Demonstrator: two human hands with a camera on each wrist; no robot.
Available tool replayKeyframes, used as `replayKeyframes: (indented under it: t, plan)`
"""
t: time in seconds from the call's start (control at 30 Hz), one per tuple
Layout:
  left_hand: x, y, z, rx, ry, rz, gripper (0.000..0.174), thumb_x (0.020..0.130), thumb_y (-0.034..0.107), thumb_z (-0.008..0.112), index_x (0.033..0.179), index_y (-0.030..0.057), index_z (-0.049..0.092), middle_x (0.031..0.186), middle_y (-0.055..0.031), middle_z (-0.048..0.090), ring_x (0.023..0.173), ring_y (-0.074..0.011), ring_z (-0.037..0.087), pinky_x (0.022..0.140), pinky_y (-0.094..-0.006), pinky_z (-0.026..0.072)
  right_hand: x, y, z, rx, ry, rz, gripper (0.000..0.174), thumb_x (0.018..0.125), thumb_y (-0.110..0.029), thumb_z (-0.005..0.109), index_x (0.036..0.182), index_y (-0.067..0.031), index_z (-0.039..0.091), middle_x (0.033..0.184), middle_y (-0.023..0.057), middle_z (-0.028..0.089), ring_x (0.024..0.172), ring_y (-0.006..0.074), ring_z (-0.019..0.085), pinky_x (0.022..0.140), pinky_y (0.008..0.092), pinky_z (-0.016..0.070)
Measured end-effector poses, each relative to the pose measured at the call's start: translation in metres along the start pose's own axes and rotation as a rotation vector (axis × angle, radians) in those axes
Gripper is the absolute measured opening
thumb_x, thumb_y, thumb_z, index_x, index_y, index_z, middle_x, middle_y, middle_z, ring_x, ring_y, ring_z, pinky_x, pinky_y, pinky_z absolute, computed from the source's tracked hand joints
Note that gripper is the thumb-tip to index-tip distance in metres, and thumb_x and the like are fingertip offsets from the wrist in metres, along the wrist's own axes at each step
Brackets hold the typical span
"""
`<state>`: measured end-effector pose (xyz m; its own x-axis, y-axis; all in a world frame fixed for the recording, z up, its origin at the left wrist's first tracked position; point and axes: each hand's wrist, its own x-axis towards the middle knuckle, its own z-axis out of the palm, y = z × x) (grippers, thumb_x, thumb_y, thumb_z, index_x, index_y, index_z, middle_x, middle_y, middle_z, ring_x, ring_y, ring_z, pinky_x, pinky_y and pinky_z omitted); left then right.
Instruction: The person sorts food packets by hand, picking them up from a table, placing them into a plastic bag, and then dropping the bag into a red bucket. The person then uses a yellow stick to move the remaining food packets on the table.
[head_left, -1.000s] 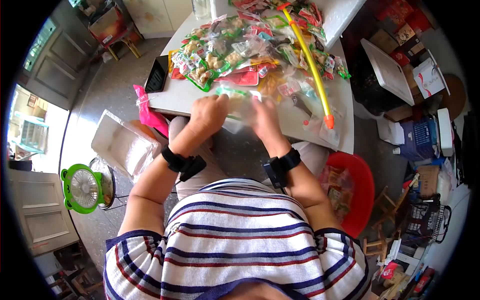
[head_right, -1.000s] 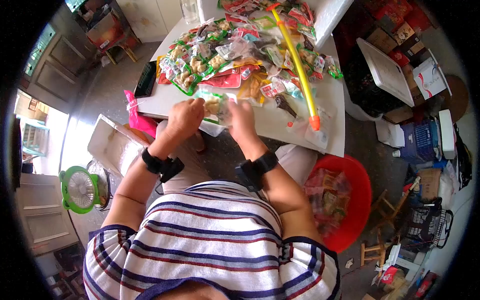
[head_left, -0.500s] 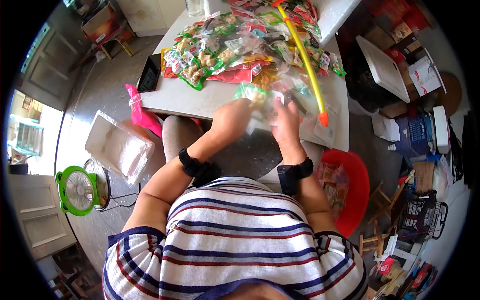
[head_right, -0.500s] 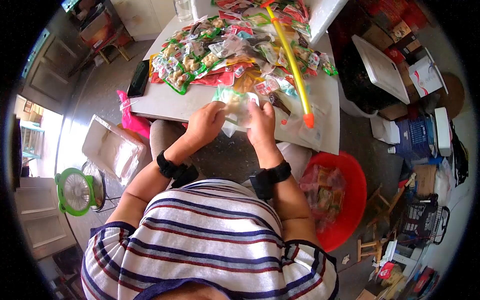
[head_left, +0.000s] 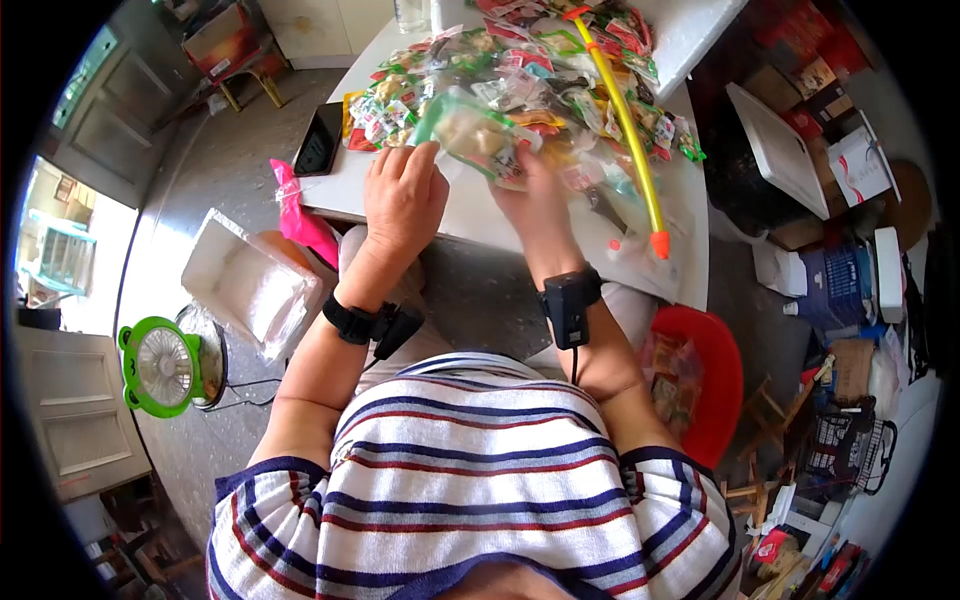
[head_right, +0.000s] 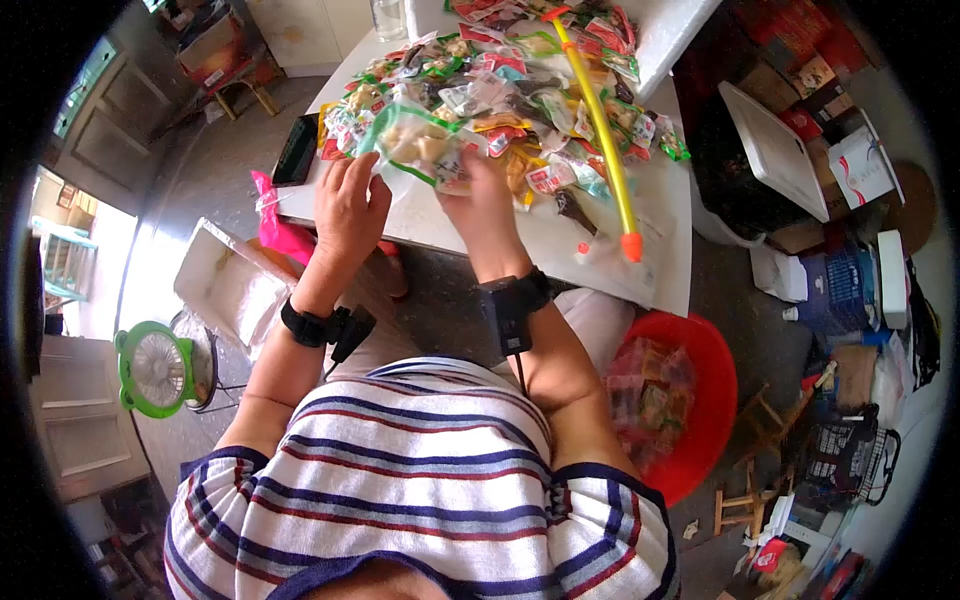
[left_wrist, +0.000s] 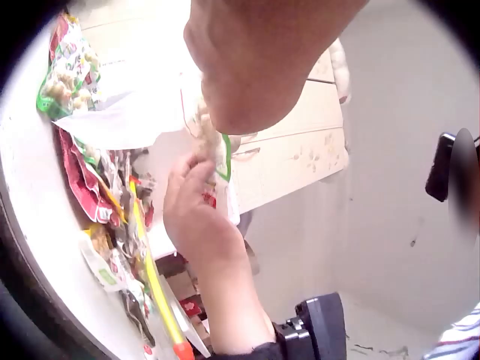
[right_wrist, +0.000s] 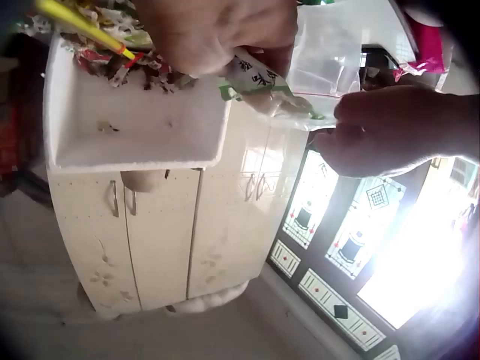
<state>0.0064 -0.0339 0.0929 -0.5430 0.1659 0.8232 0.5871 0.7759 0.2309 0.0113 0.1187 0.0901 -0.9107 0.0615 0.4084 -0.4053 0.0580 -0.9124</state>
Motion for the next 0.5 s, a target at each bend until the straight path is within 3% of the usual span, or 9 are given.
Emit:
replayKeyframes:
  t: [0.03, 0.07, 0.1, 0.17, 0.23, 0.3, 0.4, 0.5]
  plan:
    - [-0.002, -0.003, 0.000, 0.007, -0.010, 0.001, 0.019, 0.061, 0.005, 0.052, 0.080, 0.0059, 0.052, 0.065, -0.0074, 0.048, 0.066, -0.0248, 0.048, 0.058, -0.0361, 0.0379, -0.002, -0.005, -0.001, -0.446, -0.045, -0.211, 0.019, 0.079, -0.010, 0.045, 0.096, -0.0010, 0.049, 0.085, 0.0055, 0.054, 0.077, 0.0178, 0.055, 0.069, 0.0279, 0.0445]
    - [-0.007, 0.000, -0.001, -0.023, -0.097, 0.002, 0.017, 0.062, 0.003, 0.052, 0.079, 0.0046, 0.053, 0.066, -0.0088, 0.050, 0.065, -0.0258, 0.049, 0.057, -0.0352, 0.0395, -0.004, 0.025, -0.002, 0.071, -0.030, 0.062, 0.020, 0.077, -0.008, 0.048, 0.095, 0.0003, 0.048, 0.085, 0.0066, 0.054, 0.077, 0.0180, 0.054, 0.068, 0.0280, 0.0443]
    - [-0.012, 0.006, 0.001, -0.056, -0.183, 0.003, 0.015, 0.063, 0.001, 0.052, 0.078, 0.0033, 0.054, 0.067, -0.0101, 0.053, 0.063, -0.0268, 0.050, 0.057, -0.0343, 0.0411, -0.005, 0.055, -0.004, 0.604, 0.123, 0.296, 0.021, 0.075, -0.005, 0.051, 0.095, 0.0017, 0.048, 0.086, 0.0078, 0.054, 0.077, 0.0182, 0.054, 0.068, 0.0282, 0.0442]
    - [-0.040, 0.016, 0.024, -0.187, -0.315, -0.104, 0.013, 0.063, 0.003, 0.051, 0.076, 0.0036, 0.054, 0.066, -0.0122, 0.052, 0.062, -0.0288, 0.050, 0.057, -0.0370, 0.0416, -0.031, 0.050, -0.022, 0.802, 0.258, 0.509, 0.019, 0.074, -0.004, 0.053, 0.092, 0.0027, 0.049, 0.085, 0.0087, 0.054, 0.076, 0.0177, 0.054, 0.066, 0.0277, 0.0440]
    - [-0.065, 0.024, 0.046, -0.226, -0.454, -0.198, 0.015, 0.065, 0.005, 0.050, 0.079, 0.0037, 0.053, 0.069, -0.0138, 0.053, 0.066, -0.0312, 0.051, 0.059, -0.0386, 0.0422, -0.053, 0.073, -0.038, 0.717, 0.353, 0.512, 0.016, 0.075, -0.005, 0.052, 0.089, 0.0024, 0.049, 0.084, 0.0085, 0.054, 0.075, 0.0165, 0.053, 0.065, 0.0278, 0.0442]
    - [-0.072, 0.036, 0.056, -0.291, -0.492, -0.159, 0.017, 0.065, 0.004, 0.049, 0.082, 0.0037, 0.052, 0.070, -0.0141, 0.054, 0.067, -0.0318, 0.051, 0.059, -0.0388, 0.0425, -0.070, 0.082, -0.051, 0.624, 0.438, 0.491, 0.014, 0.076, -0.005, 0.051, 0.088, 0.0022, 0.049, 0.084, 0.0081, 0.053, 0.075, 0.0156, 0.053, 0.064, 0.0280, 0.0444]
    - [-0.076, 0.051, 0.069, -0.378, -0.519, -0.203, 0.019, 0.064, 0.003, 0.050, 0.083, 0.0034, 0.051, 0.071, -0.0146, 0.053, 0.067, -0.0323, 0.051, 0.059, -0.0388, 0.0422, -0.074, 0.069, -0.062, 0.531, 0.499, 0.410, 0.013, 0.077, -0.005, 0.050, 0.088, 0.0016, 0.049, 0.084, 0.0075, 0.053, 0.075, 0.0158, 0.053, 0.064, 0.0294, 0.0447]
    - [-0.071, 0.059, 0.071, -0.444, -0.462, -0.265, 0.023, 0.064, 0.004, 0.054, 0.086, 0.0026, 0.051, 0.071, -0.0139, 0.053, 0.068, -0.0315, 0.052, 0.059, -0.0374, 0.0424, -0.069, 0.070, -0.076, 0.613, 0.467, 0.495, 0.013, 0.077, -0.006, 0.049, 0.088, 0.0014, 0.049, 0.084, 0.0084, 0.053, 0.074, 0.0175, 0.053, 0.065, 0.0308, 0.0447]
